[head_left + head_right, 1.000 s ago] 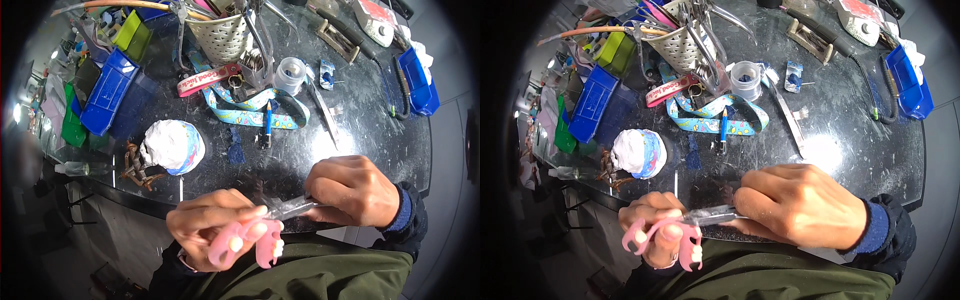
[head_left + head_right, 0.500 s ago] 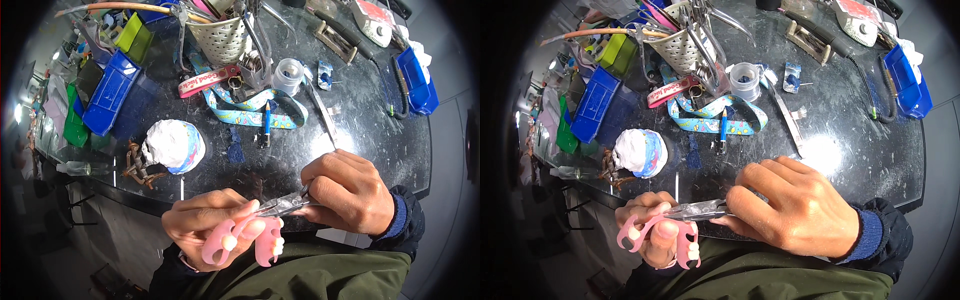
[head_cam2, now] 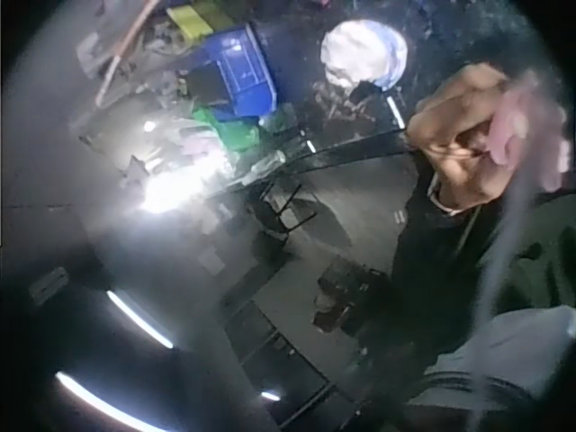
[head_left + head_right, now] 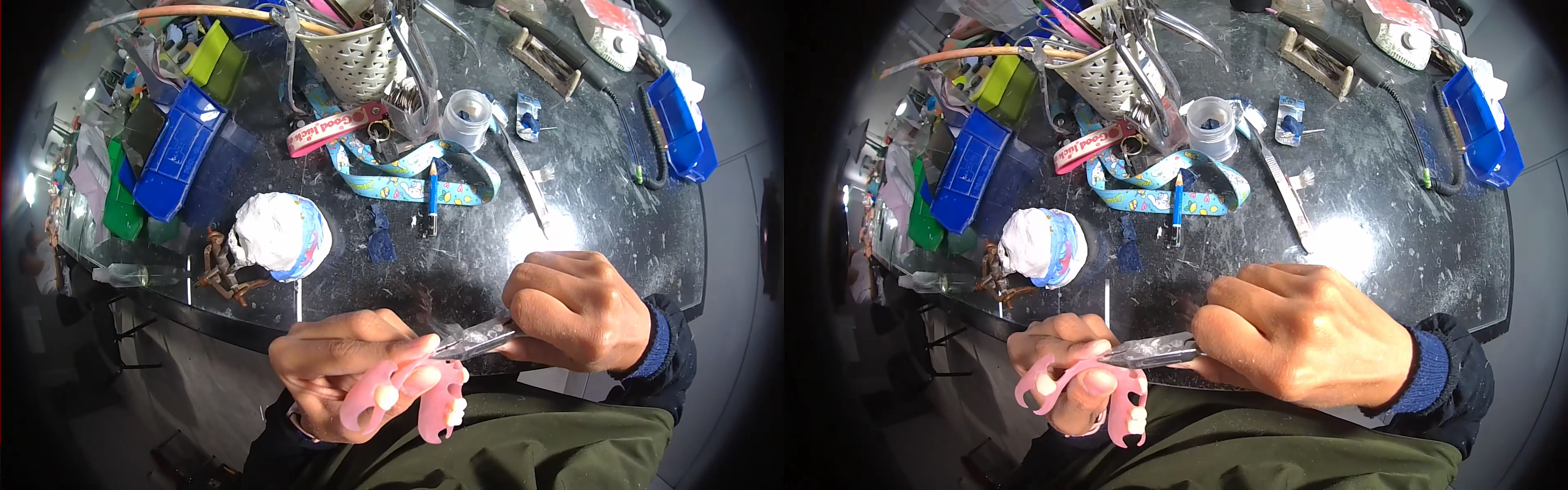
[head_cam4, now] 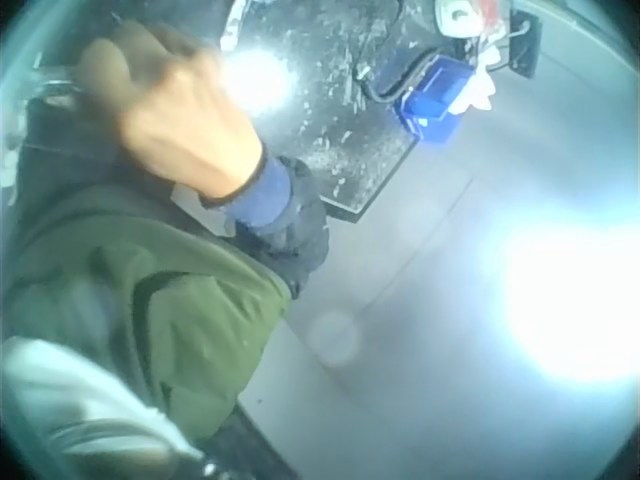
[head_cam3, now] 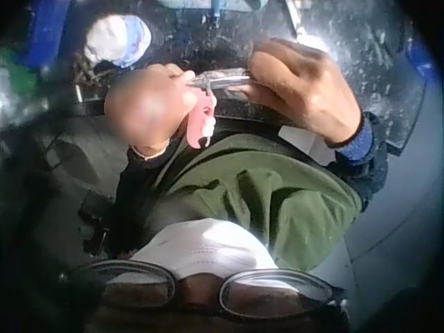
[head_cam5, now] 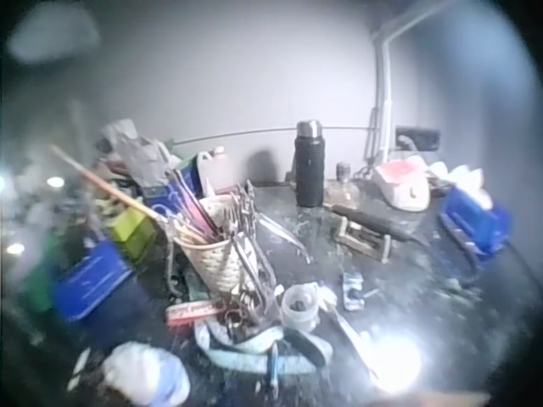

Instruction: The person grinds a dental prosthesis using a rotary handpiece, trims it with pliers, and fits it onto a dental model on an articulator.

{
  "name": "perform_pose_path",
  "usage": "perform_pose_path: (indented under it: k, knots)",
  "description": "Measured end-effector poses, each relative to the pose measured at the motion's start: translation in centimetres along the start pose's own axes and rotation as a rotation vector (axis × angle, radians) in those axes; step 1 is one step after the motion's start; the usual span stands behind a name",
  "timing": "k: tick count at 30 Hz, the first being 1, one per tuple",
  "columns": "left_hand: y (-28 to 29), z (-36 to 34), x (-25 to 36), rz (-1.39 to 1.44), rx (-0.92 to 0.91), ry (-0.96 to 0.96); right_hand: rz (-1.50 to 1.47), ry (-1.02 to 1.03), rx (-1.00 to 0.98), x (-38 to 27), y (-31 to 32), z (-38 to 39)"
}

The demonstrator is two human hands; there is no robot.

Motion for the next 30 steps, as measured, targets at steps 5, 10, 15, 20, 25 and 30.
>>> perform_pose_path:
  k: [5, 10, 15, 20, 25, 30]
  knots:
    - [-0.3, -0.1, -0.2, 0.052, 0.003, 0.035, -0.097, -0.043, -0.071, 0.4, -0.2, 0.3]
    - [-0.4, 0.0, -0.2, -0.026, 0.076, 0.045, 0.013, -0.087, -0.086, 0.2, 0.1, -0.1]
    - [0.1, 0.1, -0.2, -0.075, 0.121, -0.052, 0.112, -0.042, 0.004, 0.1, 0.1, -0.1]
    - [-0.1, 0.1, -0.3, -0.052, 0.100, -0.042, 0.158, -0.035, 0.014, -0.2, 0.7, 0.0]
    - [-0.1, 0.1, -0.1, -0.051, 0.032, -0.042, 0.124, -0.046, -0.031, -0.2, 0.6, 0.0]
    - [-0.3, 0.0, -0.2, 0.004, 0.012, 0.021, -0.038, -0.030, -0.068, 0.6, 0.1, 0.4]
Point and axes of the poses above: each hand's wrist, its own z-axis away from the middle knuckle, its own y-axis out of the back of the hand, x = y × z, the point moved 5 cm from there along -z, towards the middle knuckle, and after that the axes turned 4 degrees about y, right-handed, at the moved point
